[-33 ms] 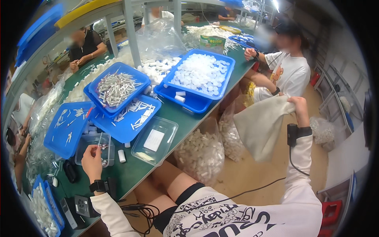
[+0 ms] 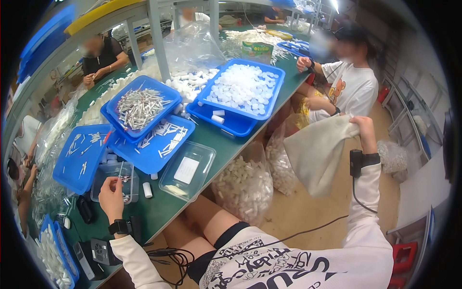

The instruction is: The person repeatedly picks a thin stick and a white cotton tip from blue trays, inserts the tip onto the stick, and places the assembled swab into a clear plastic container. The process is repeated continuously throughout the clip.

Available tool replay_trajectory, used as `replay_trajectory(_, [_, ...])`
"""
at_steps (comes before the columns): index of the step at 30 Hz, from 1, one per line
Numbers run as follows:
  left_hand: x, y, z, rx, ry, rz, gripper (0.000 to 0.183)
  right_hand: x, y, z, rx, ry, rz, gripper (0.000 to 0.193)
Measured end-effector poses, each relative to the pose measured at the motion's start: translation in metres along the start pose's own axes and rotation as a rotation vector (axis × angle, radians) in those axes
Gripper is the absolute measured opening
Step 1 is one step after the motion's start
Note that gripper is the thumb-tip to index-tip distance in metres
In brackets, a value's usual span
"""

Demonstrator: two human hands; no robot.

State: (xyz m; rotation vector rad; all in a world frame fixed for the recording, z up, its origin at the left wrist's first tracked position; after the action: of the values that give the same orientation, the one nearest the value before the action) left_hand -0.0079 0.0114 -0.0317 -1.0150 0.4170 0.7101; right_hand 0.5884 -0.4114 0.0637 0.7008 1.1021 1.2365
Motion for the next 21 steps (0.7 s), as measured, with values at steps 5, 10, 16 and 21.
replay_trajectory(5, [0.002,0.012,0.001,0.036,-0.007,-0.028,0.014,-0.003,0.01,-0.024,-0.018,0.043,-0.074,0.016])
replay_trajectory(10, [0.003,0.009,0.002,0.03,0.008,-0.023,0.015,-0.015,0.002,-0.022,-0.079,0.083,-0.17,0.017])
replay_trajectory(16, [0.005,0.004,0.002,0.04,0.019,-0.011,0.015,-0.01,0.001,-0.006,-0.093,0.109,-0.177,0.016])
replay_trajectory(21, [0.004,0.006,0.002,0.036,-0.061,-0.085,0.016,-0.012,-0.01,0.02,-0.099,0.102,-0.178,0.016])
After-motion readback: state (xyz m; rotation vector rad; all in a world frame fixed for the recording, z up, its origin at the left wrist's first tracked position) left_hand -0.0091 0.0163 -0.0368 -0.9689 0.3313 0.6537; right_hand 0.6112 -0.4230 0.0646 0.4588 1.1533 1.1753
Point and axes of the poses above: each hand's wrist, its own z-axis towards the middle knuckle, its own x-axis out of the palm, y = z × x, the point moved 2 cm from there along z, towards the middle knuckle, and after that the axes turned 11 degrees about -y, right-handed, at the moved point
